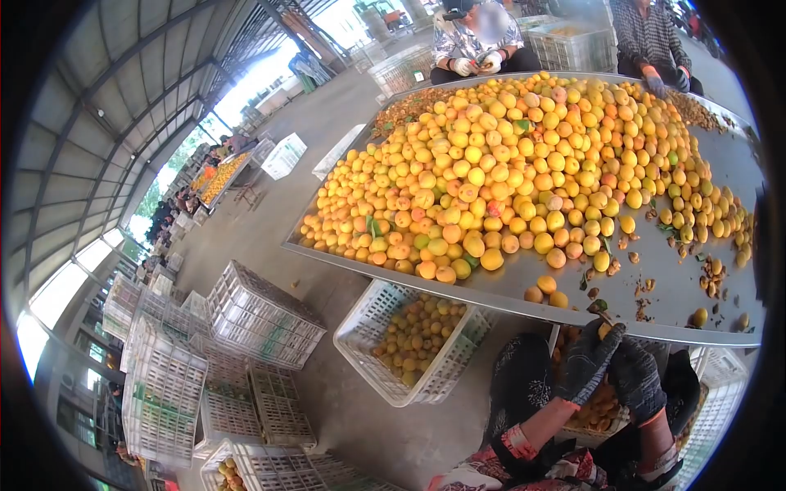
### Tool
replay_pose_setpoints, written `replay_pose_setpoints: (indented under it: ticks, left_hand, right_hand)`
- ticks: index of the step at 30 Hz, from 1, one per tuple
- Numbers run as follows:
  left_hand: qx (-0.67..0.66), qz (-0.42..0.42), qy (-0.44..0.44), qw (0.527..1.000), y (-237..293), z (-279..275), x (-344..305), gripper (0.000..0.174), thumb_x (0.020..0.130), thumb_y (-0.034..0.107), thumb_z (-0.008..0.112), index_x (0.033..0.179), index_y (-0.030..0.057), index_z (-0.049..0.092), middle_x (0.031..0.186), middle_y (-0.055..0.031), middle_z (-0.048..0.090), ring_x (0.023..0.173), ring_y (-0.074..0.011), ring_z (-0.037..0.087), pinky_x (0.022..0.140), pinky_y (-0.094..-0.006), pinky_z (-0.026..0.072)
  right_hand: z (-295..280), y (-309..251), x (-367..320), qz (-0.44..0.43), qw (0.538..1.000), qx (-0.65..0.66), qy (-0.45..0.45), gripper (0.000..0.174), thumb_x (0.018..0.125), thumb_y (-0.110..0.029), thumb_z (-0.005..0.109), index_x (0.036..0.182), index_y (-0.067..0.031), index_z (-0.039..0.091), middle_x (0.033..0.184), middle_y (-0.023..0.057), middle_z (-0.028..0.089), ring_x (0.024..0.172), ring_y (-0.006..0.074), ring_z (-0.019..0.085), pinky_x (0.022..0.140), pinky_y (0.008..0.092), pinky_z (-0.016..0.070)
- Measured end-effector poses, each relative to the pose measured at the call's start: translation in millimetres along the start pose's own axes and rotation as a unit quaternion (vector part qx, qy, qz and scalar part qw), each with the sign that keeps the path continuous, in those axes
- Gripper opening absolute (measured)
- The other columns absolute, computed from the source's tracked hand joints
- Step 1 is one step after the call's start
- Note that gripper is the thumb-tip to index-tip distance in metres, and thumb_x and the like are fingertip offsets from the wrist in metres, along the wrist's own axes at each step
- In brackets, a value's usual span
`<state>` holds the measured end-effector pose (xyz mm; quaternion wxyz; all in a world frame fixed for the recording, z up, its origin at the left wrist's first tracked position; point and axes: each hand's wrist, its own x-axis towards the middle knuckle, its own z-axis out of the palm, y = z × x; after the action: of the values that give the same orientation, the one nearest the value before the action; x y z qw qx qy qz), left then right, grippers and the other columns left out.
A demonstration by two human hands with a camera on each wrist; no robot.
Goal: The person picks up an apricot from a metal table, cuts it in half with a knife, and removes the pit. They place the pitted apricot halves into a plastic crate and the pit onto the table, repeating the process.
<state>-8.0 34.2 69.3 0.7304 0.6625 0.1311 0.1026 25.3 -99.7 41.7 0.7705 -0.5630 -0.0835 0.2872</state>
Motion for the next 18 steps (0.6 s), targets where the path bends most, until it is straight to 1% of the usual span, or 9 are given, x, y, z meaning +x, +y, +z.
replay_pose_setpoints:
  ticks: [4, 6, 10, 12, 13, 15, 16, 17, 18]
  left_hand:
    - [-0.048, -0.064, 0.01, 0.997, -3, 2, -2, 0.03, 0.086, 0.019, 0.053, 0.11, 0.0011, 0.049, 0.099, -0.0098, 0.055, 0.093, -0.0168, 0.052, 0.082, -0.0299, 0.0411]
    - [-0.057, 0.032, 0.014, 0.998, -7, 4, -5, 0.028, 0.085, 0.018, 0.054, 0.108, 0.001, 0.05, 0.098, -0.0086, 0.056, 0.092, -0.0155, 0.052, 0.081, -0.0288, 0.0416]
    - [-0.045, 0.045, -0.034, 0.997, -3, -1, -8, 0.027, 0.084, 0.015, 0.055, 0.106, 0.0001, 0.051, 0.096, -0.0079, 0.056, 0.09, -0.0148, 0.053, 0.079, -0.0278, 0.0427]
    - [-0.001, 0.101, -0.086, 0.991, -5, -5, -4, 0.026, 0.083, 0.014, 0.056, 0.104, -0.0004, 0.05, 0.095, -0.0073, 0.057, 0.088, -0.014, 0.054, 0.077, -0.0272, 0.0437]
    - [0.0, 0.102, -0.085, 0.991, -6, -6, -3, 0.026, 0.083, 0.014, 0.056, 0.104, -0.0004, 0.05, 0.095, -0.0073, 0.057, 0.088, -0.014, 0.054, 0.077, -0.0272, 0.0437]
    - [0.071, 0.202, -0.103, 0.971, -10, -7, -1, 0.026, 0.083, 0.013, 0.057, 0.104, -0.0007, 0.05, 0.093, -0.0074, 0.057, 0.087, -0.0138, 0.054, 0.076, -0.0271, 0.0441]
    - [0.072, 0.202, -0.103, 0.971, -18, -6, 1, 0.026, 0.083, 0.013, 0.057, 0.104, -0.0007, 0.05, 0.093, -0.0074, 0.057, 0.087, -0.0138, 0.054, 0.076, -0.0271, 0.0441]
    - [0.188, 0.278, -0.052, 0.941, -30, -4, 3, 0.026, 0.083, 0.014, 0.056, 0.104, -0.0005, 0.051, 0.092, -0.0083, 0.057, 0.087, -0.015, 0.054, 0.076, -0.028, 0.0441]
    - [0.3, 0.348, 0.0, 0.888, -36, -3, 2, 0.025, 0.084, 0.015, 0.055, 0.104, -0.0002, 0.051, 0.091, -0.0091, 0.057, 0.086, -0.0162, 0.055, 0.076, -0.0289, 0.044]
  right_hand:
    - [4, 3, -4, 0.002, 1.0, -0.007, -0.017, 0.034, 0.083, 0.001, 0.049, 0.116, -0.0005, 0.045, 0.1, 0.0046, 0.057, 0.089, 0.0131, 0.055, 0.074, 0.0244, 0.0464]
    - [4, 10, -5, -0.083, 0.989, -0.123, -0.004, 0.034, 0.085, 0.001, 0.045, 0.118, -0.0011, 0.044, 0.097, 0.0048, 0.057, 0.08, 0.0118, 0.056, 0.066, 0.022, 0.047]
    - [5, -21, -23, -0.005, 1.0, 0.003, -0.019, 0.029, 0.086, -0.004, 0.044, 0.115, -0.0015, 0.046, 0.091, 0.0051, 0.058, 0.075, 0.0142, 0.056, 0.064, 0.0247, 0.0485]
    - [-11, -35, -30, 0.071, 0.992, -0.025, -0.104, 0.029, 0.083, -0.003, 0.048, 0.112, -0.0008, 0.046, 0.109, 0.0117, 0.053, 0.103, 0.0238, 0.05, 0.089, 0.0356, 0.0419]
    - [-13, -36, -32, 0.07, 0.992, -0.026, -0.106, 0.029, 0.083, -0.003, 0.048, 0.112, -0.0008, 0.046, 0.109, 0.0117, 0.053, 0.103, 0.0238, 0.05, 0.089, 0.0356, 0.0419]
    - [-14, -36, -36, 0.068, 0.905, -0.417, -0.053, 0.025, 0.08, -0.003, 0.054, 0.105, -0.0004, 0.051, 0.106, 0.0108, 0.054, 0.099, 0.0234, 0.052, 0.085, 0.0347, 0.0441]
    - [-9, -38, -34, 0.068, 0.905, -0.416, -0.053, 0.025, 0.08, -0.003, 0.054, 0.105, -0.0004, 0.051, 0.106, 0.0108, 0.054, 0.099, 0.0234, 0.052, 0.085, 0.0347, 0.0441]
    - [1, -44, -30, -0.156, 0.808, -0.56, -0.093, 0.023, 0.078, -0.004, 0.057, 0.1, -0.0015, 0.054, 0.104, 0.0104, 0.055, 0.097, 0.0218, 0.053, 0.083, 0.034, 0.0449]
    - [7, -47, -28, -0.368, 0.646, -0.657, -0.126, 0.021, 0.076, -0.006, 0.061, 0.096, -0.0025, 0.056, 0.101, 0.0099, 0.055, 0.095, 0.0202, 0.053, 0.081, 0.0333, 0.0458]
